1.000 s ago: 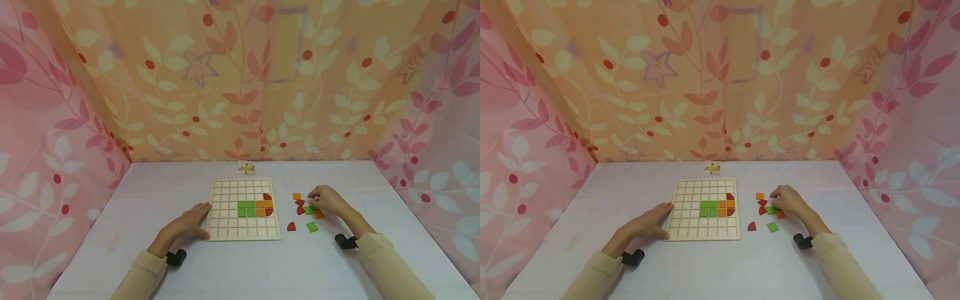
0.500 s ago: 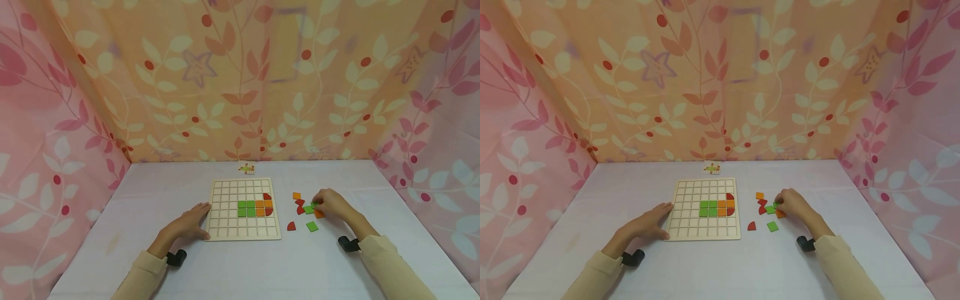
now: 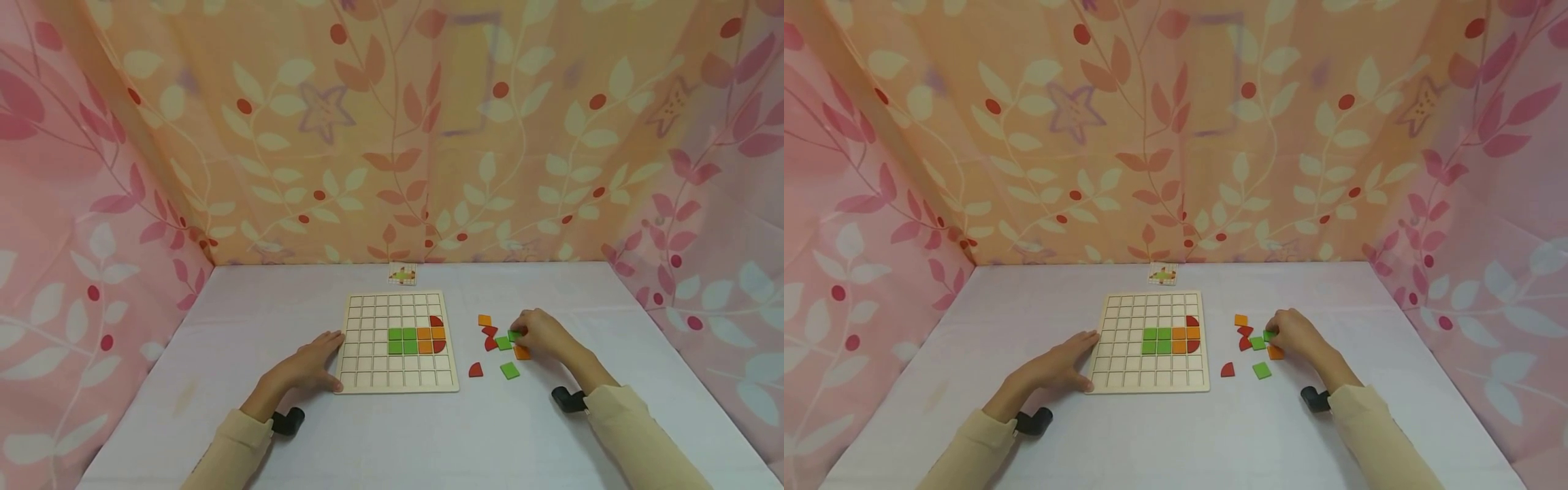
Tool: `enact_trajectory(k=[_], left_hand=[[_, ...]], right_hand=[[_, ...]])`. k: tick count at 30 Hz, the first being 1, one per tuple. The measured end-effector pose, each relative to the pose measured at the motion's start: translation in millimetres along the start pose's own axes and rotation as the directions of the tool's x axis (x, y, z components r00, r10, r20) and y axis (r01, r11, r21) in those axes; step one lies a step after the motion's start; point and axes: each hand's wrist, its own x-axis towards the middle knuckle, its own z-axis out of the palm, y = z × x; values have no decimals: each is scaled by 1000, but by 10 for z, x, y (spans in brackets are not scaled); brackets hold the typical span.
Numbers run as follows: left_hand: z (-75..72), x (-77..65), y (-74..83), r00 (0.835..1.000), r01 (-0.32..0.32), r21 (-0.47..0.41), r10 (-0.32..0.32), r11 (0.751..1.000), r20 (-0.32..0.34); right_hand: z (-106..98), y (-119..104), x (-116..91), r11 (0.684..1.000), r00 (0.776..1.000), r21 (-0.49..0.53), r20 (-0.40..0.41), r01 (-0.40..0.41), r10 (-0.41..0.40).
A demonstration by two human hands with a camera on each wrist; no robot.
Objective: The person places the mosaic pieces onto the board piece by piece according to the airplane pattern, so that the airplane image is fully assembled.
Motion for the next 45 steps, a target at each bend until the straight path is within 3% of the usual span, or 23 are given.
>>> enact_trajectory(k=[16, 45], left_hand=[[-16, 16, -10, 1000, 0, 18, 0, 1000, -2], [-23, 4, 51, 1000, 12, 15, -12, 1000, 12]], right_hand=[[25, -34, 12, 1000, 999, -19, -36, 7, -8], [38, -30, -13, 999, 999, -30, -21, -31, 31]])
